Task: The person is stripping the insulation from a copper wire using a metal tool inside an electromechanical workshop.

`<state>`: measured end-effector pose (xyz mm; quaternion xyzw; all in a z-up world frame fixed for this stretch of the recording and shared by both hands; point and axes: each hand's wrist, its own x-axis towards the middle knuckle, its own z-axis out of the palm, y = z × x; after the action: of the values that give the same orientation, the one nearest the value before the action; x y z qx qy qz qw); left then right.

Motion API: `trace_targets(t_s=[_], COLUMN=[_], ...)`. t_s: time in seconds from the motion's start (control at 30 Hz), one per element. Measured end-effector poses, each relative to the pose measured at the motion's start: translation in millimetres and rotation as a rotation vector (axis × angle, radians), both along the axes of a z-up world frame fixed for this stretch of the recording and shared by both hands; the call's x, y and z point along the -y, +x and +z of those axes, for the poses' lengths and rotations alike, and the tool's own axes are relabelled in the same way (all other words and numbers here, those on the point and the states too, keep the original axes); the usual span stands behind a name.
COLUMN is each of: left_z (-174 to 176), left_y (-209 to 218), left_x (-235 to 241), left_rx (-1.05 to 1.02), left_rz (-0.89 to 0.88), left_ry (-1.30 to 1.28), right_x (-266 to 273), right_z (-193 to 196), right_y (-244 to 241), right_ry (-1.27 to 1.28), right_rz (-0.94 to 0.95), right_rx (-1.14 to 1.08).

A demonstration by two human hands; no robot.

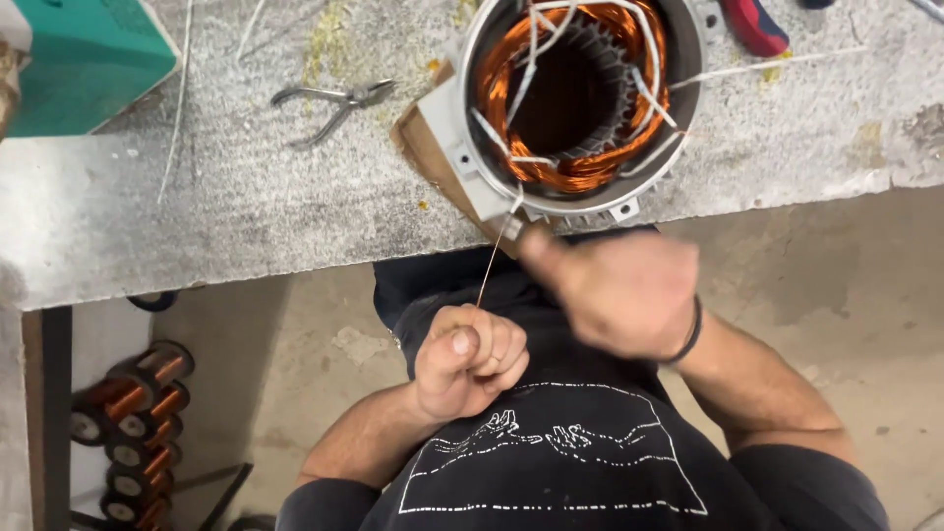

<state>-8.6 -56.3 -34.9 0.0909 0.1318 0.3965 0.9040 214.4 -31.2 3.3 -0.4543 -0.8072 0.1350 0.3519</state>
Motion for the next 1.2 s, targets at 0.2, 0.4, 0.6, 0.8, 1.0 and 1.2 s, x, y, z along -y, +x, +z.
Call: trace_targets(t_s=[0.2,0.4,0.6,0.8,1.0,1.2], left_z=[-5.6,-9.0,-11.9,-5.7,22.7,26.0], left_y=[0.7,-2.1,1.1,4.0,25.7,26.8], left_x=[-1.4,-2.6,-9.7,-14.7,-28.3,-30.5], left_rx=[0.018,-0.067,-0.214,-0.519,-0.695,-0.726], left_rz=[-0.016,-0.018,-0.016,-0.060,0.011,0.038], left_ry=[0.006,0.058,0.223,0.521,0.893,0.918], right_x=[1.4,-1.3,3.5,11.5,-12.0,-27.0], right_z=[-11.4,-3.4,3.9,18.3,48.2,65.4], right_y=[-0.1,4.9,25.7,31.7,32.0,34.1], right_ry=[0.093,-0.063,-0.090,-0.732,-0.694,-0.557], right_rz=[-0.041,0.008,0.032,-0.079,-0.022,0.087], right_rx=[0.110,0.284,0.080,-0.164,0.053,0.266])
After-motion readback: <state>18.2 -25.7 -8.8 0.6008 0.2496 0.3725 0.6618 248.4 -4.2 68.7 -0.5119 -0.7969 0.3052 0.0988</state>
